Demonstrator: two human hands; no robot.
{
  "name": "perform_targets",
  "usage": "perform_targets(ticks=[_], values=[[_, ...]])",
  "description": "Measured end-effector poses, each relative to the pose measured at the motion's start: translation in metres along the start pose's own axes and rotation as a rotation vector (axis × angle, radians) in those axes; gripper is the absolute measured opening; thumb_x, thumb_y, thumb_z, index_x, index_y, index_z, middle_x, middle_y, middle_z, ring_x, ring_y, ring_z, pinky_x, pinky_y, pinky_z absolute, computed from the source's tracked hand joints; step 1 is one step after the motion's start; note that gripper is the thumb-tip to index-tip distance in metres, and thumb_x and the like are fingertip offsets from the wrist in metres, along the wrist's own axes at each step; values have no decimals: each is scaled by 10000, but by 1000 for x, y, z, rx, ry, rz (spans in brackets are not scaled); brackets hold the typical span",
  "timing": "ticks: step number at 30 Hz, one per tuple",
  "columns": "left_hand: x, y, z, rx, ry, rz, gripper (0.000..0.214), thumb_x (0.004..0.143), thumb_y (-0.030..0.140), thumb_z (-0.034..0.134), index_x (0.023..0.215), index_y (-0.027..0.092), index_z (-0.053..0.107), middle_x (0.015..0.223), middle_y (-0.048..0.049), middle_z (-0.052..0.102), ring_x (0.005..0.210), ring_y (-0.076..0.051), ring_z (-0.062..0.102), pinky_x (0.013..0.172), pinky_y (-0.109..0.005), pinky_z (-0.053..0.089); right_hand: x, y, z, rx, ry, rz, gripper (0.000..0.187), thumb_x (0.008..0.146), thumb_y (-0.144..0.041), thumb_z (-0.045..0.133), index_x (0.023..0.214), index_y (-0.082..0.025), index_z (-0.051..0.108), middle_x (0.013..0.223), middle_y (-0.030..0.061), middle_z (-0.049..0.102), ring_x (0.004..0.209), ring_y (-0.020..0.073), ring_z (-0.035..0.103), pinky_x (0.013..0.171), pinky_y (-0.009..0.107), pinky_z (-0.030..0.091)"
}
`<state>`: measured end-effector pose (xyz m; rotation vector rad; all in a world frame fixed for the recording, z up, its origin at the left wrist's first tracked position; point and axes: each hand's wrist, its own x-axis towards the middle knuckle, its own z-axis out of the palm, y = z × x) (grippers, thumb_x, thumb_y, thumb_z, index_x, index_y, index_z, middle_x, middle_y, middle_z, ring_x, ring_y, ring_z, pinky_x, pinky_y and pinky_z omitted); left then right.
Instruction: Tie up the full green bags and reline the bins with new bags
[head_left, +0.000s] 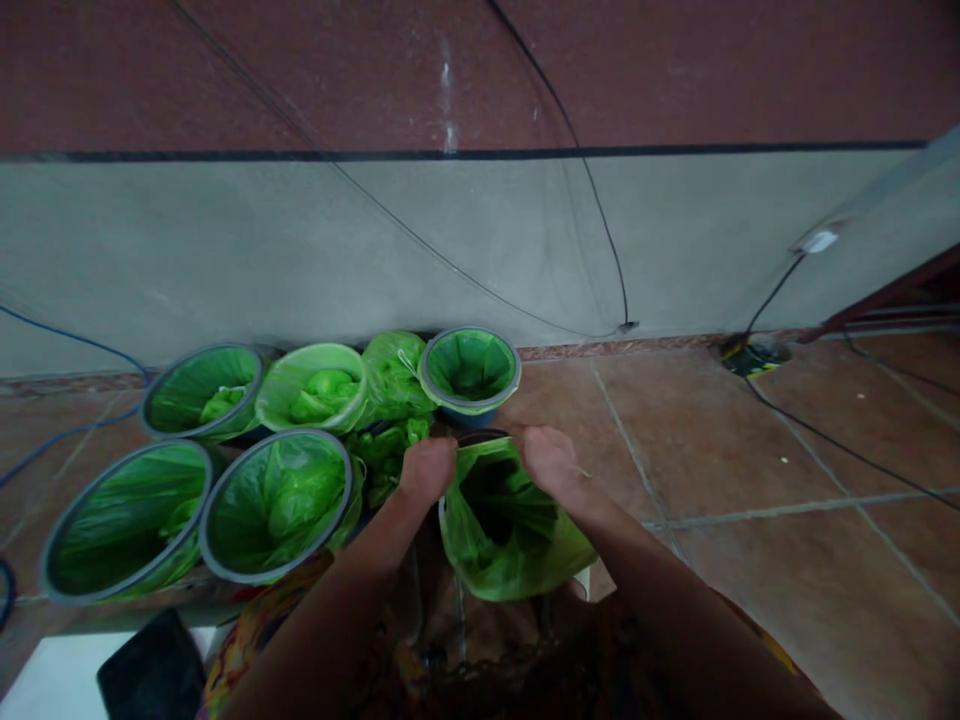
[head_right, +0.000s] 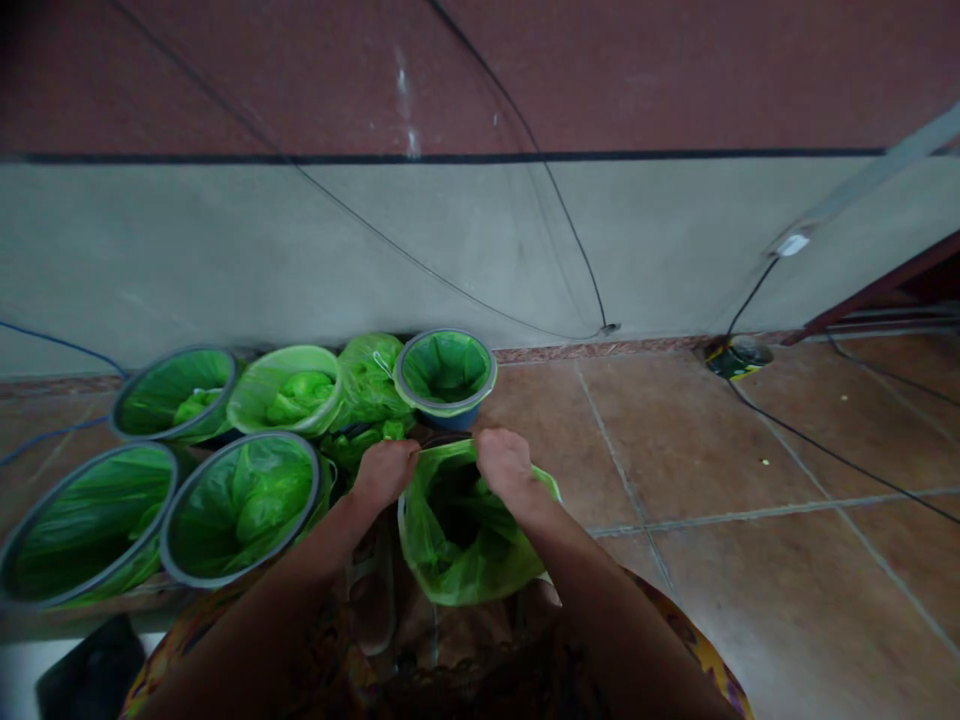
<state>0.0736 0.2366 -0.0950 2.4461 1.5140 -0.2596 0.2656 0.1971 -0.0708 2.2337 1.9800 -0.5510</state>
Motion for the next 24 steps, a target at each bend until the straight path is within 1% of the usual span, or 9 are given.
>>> perform_targets(ticks=[4,8,13,15,17,19,21,23,24], values=[[0,-11,-2,30,-38,-77,295,884,162,410,962,148,694,954,-134,717,969,-249,679,845,-339,507,4,9,-2,-54,59,52,342,942,-206,418,998,-103,739,977,202,730,936,284,690,774,330,496],[-1,-22,-5,45,-114,-126,313,823,86,432,1002,116,687,1044,-162,703,1050,-266,659,885,-344,502,8,14,-2,-82,52,103,329,922,-181,424,988,-102,737,987,192,730,946,287,693,771,329,508],[-3,-36,-11,70,-332,-171,338,785,123,512,1078,87,675,1081,-220,691,1066,-325,658,828,-385,530,8,15,-3,-13,63,131,338,941,-263,426,1030,-136,726,969,174,733,953,274,694,789,321,508],[-4,-41,-15,56,-452,-152,319,727,169,618,1031,112,696,1044,-193,712,1011,-319,679,806,-370,537,7,14,-2,32,81,103,329,938,-259,431,1082,-148,706,987,159,734,975,261,689,820,310,498],[-5,-45,-18,10,-539,-91,386,653,251,725,1024,145,704,1051,-153,722,996,-313,682,823,-362,536,7,13,0,92,86,59,324,931,-258,450,1145,-166,676,1016,138,734,987,244,686,831,289,490],[-4,-45,-18,-57,-481,-41,604,617,360,778,1174,163,651,1187,-150,681,1102,-320,639,906,-372,510,8,10,4,175,79,2,342,927,-262,475,1221,-191,633,1056,116,731,1000,223,682,838,265,484],[-1,-41,-15,-114,-264,-13,809,644,452,764,1359,168,513,1383,-168,550,1273,-327,518,1018,-400,441,10,6,10,255,72,-51,381,923,-250,492,1289,-200,585,1119,104,718,1035,208,672,866,254,475],[4,-32,-10,-162,-71,38,840,703,496,718,1426,179,432,1477,-163,448,1357,-311,422,1078,-418,382,13,3,16,311,71,-90,437,913,-211,503,1349,-185,532,1189,108,693,1097,205,647,916,258,459],[8,-26,-7,-185,-12,79,776,740,493,689,1414,192,448,1472,-148,456,1353,-294,426,1080,-413,377,14,2,20,327,71,-100,466,905,-192,509,1371,-175,507,1208,113,684,1121,206,637,935,262,453]])
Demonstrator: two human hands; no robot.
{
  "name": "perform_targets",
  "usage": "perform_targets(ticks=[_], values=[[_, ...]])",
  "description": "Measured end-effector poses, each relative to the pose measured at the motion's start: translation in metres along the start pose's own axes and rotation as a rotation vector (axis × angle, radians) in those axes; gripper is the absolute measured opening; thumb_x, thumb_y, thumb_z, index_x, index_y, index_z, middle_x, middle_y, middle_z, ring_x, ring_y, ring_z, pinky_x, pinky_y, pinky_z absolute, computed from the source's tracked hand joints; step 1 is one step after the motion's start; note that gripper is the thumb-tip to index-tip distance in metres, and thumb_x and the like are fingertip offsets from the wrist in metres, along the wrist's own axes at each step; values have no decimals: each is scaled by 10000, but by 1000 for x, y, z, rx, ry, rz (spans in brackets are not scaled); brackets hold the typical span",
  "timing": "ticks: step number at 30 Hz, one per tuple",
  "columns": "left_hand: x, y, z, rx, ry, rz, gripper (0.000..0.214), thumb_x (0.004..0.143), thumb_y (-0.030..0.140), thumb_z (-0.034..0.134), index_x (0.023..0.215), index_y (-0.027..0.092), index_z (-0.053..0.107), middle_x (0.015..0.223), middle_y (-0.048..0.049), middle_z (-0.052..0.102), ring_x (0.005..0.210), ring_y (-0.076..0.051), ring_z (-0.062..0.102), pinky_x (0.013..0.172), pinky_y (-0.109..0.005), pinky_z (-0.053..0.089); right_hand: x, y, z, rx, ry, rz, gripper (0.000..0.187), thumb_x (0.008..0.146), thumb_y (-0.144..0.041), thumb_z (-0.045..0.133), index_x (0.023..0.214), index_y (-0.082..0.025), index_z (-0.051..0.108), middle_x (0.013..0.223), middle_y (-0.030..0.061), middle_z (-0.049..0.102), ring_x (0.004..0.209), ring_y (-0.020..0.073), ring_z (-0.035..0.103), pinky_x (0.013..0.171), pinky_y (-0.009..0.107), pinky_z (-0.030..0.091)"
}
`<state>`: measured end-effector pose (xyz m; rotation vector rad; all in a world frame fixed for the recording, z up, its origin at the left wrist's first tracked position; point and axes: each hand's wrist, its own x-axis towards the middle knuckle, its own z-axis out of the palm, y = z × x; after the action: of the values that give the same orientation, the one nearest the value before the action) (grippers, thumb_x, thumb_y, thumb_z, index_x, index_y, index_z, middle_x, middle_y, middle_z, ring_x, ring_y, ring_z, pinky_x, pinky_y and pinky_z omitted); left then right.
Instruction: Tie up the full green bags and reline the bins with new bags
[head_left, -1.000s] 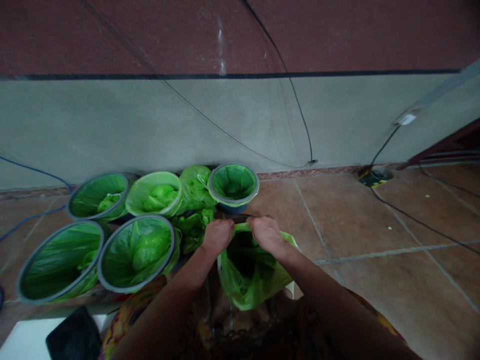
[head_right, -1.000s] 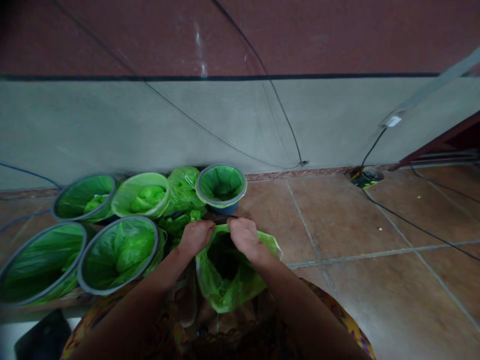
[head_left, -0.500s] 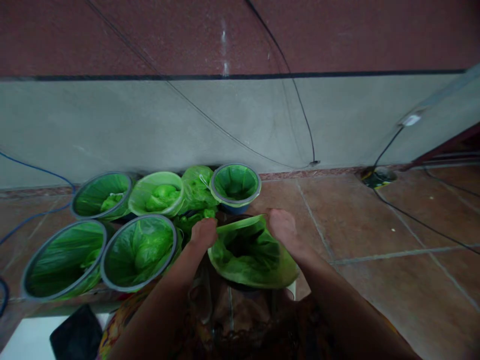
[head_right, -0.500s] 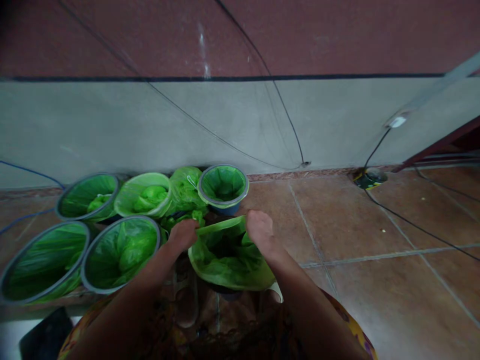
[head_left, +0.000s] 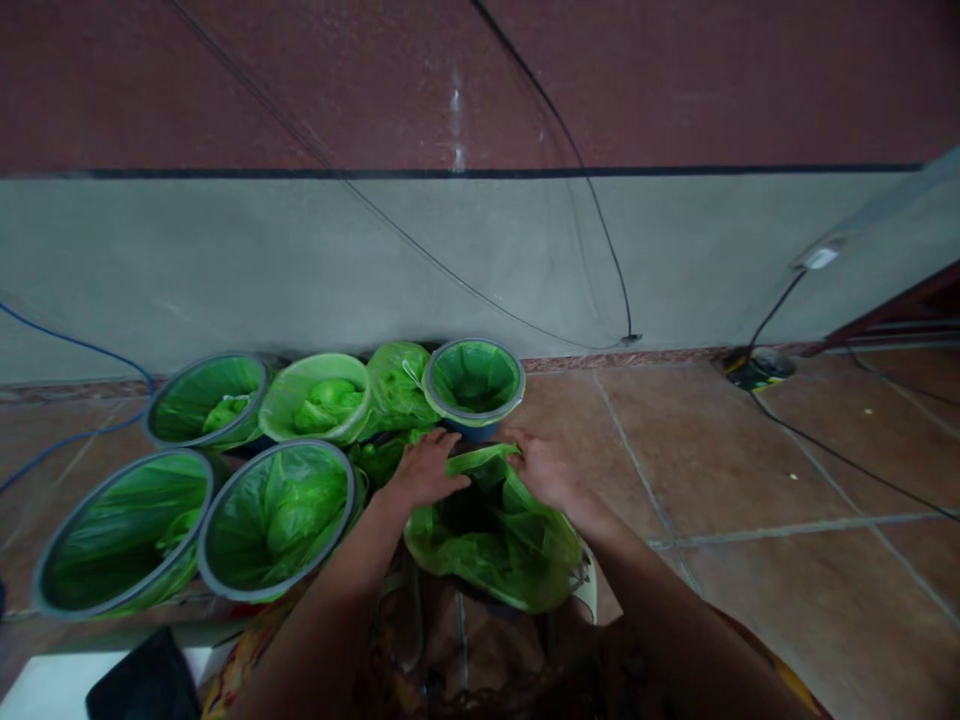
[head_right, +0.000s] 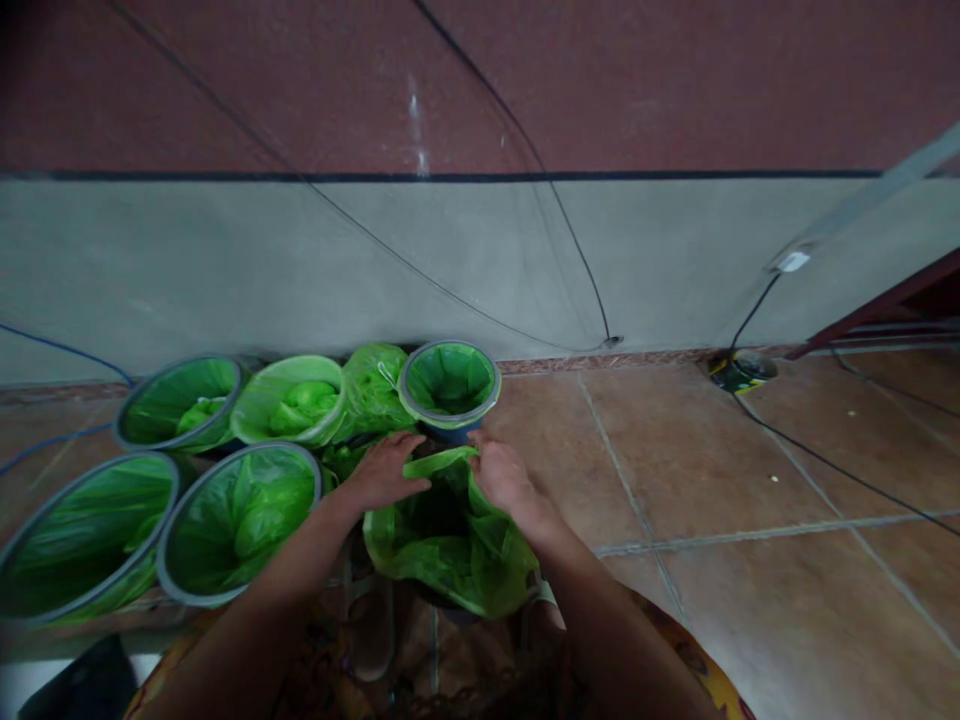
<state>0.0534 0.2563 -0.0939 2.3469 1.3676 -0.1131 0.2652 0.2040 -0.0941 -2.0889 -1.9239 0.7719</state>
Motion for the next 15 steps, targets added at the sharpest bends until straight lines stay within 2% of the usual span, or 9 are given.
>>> perform_targets(ticks=[2,4,5,7,10,12,15], values=[[7,9,7,-30,39,68,547,827,432,612,1324,214,543,1361,-112,568,1257,-241,523,1041,-368,407,2,2,6,23,-2,-3,530,893,-184,529,1416,-158,450,1215,121,679,1129,206,633,942,265,452],[14,17,13,-11,30,55,320,894,330,516,1163,219,649,1173,-86,673,1112,-207,611,974,-335,442,1,6,9,14,-6,41,576,884,-215,555,1438,-146,415,1184,133,690,1090,217,652,913,276,469],[17,19,15,10,26,21,278,910,288,475,1080,215,682,1093,-81,697,1053,-202,633,942,-331,452,0,9,10,-5,-7,83,579,880,-237,567,1431,-134,422,1160,145,696,1063,230,664,891,287,479],[21,21,17,36,33,-44,291,926,251,422,968,200,706,1005,-82,713,993,-201,649,901,-323,459,-4,17,11,-53,-5,178,544,870,-262,581,1380,-104,479,1097,170,711,1020,255,678,852,305,491],[26,17,18,14,31,-98,298,926,256,423,936,184,712,994,-88,718,982,-189,647,882,-293,455,-14,31,15,-74,1,254,441,864,-257,569,1269,-83,567,1038,180,716,1009,255,678,827,298,487],[29,12,18,-15,20,-110,293,918,250,433,925,178,716,998,-89,719,984,-187,643,881,-289,450,-18,41,20,-63,1,266,365,861,-246,551,1185,-93,616,1025,168,715,989,240,677,803,283,482],[35,5,18,-61,-10,-145,288,899,212,439,885,155,720,980,-100,719,952,-195,640,861,-301,447,-20,55,32,4,24,328,224,848,-238,529,956,-118,684,914,124,720,865,205,674,711,250,461]])
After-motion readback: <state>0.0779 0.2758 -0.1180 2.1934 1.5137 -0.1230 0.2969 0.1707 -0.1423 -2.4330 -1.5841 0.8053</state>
